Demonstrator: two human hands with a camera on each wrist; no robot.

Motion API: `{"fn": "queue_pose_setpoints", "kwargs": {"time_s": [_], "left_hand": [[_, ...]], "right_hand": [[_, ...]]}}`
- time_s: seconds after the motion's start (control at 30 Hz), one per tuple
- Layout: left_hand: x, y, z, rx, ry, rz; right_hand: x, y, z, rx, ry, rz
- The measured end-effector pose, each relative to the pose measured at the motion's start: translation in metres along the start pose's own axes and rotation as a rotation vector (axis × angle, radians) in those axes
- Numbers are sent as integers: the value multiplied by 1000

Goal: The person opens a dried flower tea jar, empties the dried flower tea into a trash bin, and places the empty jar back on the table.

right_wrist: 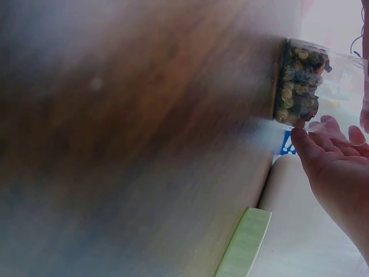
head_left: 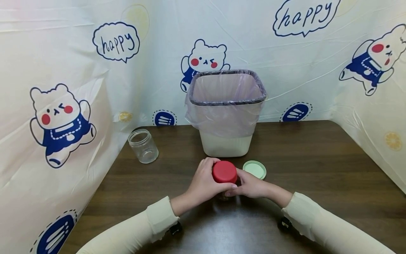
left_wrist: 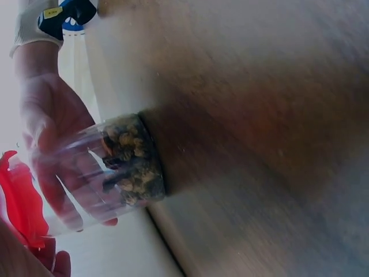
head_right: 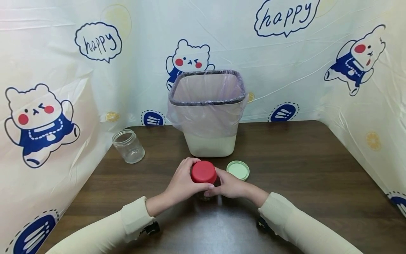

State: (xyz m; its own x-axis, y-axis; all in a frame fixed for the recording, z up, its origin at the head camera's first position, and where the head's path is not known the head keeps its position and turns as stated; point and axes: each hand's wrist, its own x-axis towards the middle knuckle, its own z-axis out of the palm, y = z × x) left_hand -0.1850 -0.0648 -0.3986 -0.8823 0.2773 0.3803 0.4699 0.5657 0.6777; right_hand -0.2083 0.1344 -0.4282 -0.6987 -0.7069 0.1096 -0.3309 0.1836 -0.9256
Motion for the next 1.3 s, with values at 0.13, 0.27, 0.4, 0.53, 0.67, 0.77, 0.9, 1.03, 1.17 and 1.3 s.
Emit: {"fn": "queue_pose_setpoints", "kwargs": {"time_s": [0.13,0.27,0.4,0.53,0.67,0.77,0.9,1.03,1.17,1.3], "left_hand": [[4,-3,-2,-46,-60,41],[11,-10,-7,-109,-140,89],[19,-16,-13,-184,-252,97],[28,-22,-20,-285,-398,106],[36,-27,-23,-353,-505,132],[37,-22,-26,-354,-528,134],[33,-17,-27,-340,-489,108],[27,-23,-18,-293,-397,82],[22,-21,-16,-233,-321,76],[18,-18,-13,-179,-259,70]], "right_hand": [[0,0,0,-9,0,-8],[1,1,0,-12,-2,-11],[2,1,0,-2,-13,-13],[2,3,0,2,-23,-20],[2,2,-1,-12,-18,-14],[1,3,-1,-17,-14,-8],[1,3,-1,-8,-18,-9],[1,3,-1,-3,-26,-17],[2,2,-2,-10,-26,-9],[1,1,-1,-16,-21,7]]}}
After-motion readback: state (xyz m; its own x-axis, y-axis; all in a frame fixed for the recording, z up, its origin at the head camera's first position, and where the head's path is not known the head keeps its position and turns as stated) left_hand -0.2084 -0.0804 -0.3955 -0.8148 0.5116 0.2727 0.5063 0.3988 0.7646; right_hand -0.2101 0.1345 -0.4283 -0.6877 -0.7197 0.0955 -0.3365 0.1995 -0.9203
